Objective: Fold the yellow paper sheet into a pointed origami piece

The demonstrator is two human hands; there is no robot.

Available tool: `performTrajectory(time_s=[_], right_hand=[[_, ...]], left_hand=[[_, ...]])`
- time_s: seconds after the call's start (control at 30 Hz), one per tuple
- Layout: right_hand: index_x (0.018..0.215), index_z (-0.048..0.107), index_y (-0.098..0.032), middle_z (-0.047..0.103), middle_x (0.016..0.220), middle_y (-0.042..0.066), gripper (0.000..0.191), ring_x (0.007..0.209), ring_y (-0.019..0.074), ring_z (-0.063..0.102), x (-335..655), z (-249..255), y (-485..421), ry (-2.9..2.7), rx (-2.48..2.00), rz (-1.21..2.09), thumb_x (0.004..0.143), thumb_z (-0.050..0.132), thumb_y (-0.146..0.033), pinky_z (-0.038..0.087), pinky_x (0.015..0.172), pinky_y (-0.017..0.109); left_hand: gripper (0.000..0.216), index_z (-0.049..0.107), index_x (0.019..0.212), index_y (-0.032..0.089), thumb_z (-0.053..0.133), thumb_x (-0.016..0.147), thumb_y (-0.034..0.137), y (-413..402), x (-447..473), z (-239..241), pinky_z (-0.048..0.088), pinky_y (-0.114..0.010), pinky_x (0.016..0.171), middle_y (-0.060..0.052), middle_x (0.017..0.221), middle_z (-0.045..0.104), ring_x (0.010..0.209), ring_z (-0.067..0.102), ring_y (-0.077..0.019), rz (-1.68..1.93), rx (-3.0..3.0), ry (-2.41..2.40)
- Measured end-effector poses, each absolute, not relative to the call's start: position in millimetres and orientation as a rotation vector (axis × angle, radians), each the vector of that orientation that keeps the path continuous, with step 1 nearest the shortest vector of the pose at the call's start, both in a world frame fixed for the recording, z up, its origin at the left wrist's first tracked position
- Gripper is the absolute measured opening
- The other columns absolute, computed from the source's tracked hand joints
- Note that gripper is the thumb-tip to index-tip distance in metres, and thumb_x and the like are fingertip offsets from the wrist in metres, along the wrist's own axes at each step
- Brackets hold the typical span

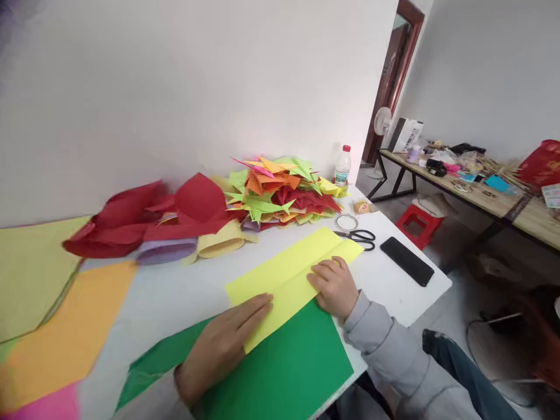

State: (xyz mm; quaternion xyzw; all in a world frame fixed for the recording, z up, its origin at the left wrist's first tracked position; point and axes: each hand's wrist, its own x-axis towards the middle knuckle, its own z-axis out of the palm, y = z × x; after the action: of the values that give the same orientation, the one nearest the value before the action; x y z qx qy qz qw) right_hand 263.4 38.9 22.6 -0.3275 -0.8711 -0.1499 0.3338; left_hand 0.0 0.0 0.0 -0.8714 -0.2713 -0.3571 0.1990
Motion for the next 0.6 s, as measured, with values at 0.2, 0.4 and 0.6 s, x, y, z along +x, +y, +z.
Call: performTrajectory(time_s=[0.2, 0.4, 0.6], right_hand=[[0.108, 0.063, -0.018, 0.071, 0.108, 0.010, 0.040, 0.100, 0.0238, 0.060, 266.0, 22.0, 30.5, -2.301, -0.865, -0.354, 0.071, 0.050, -0.006, 0.040, 0.088, 0.044], [0.114, 0.061, -0.015, 0.068, 0.113, 0.013, 0.044, 0.107, 0.0250, 0.058, 266.1, 16.5, 32.8, -2.383, -0.720, -0.238, 0.073, 0.049, -0.006, 0.046, 0.085, 0.041], [0.121, 0.058, -0.014, 0.066, 0.119, 0.015, 0.042, 0.114, 0.0267, 0.056, 268.3, 14.4, 32.3, -2.466, -0.695, -0.217, 0.080, 0.049, -0.014, 0.045, 0.090, 0.043]], left_hand=[[0.053, 0.059, 0.124, 0.013, 0.036, 0.080, -0.005, -3.5, 8.9, 3.1, 0.053, -0.035, 0.098, -0.012, 0.115, 0.070, 0.117, 0.061, -0.0213, -0.982, -2.551, -0.690], [0.063, 0.047, 0.137, 0.012, 0.037, 0.078, -0.004, -4.9, 10.8, 2.4, 0.051, -0.039, 0.101, -0.015, 0.125, 0.065, 0.124, 0.055, -0.0242, -0.920, -2.634, -0.732], [0.069, 0.035, 0.146, 0.014, 0.041, 0.079, -0.001, -5.2, 8.8, -0.9, 0.048, -0.043, 0.105, -0.017, 0.137, 0.056, 0.134, 0.045, -0.0277, -0.861, -2.772, -0.802]])
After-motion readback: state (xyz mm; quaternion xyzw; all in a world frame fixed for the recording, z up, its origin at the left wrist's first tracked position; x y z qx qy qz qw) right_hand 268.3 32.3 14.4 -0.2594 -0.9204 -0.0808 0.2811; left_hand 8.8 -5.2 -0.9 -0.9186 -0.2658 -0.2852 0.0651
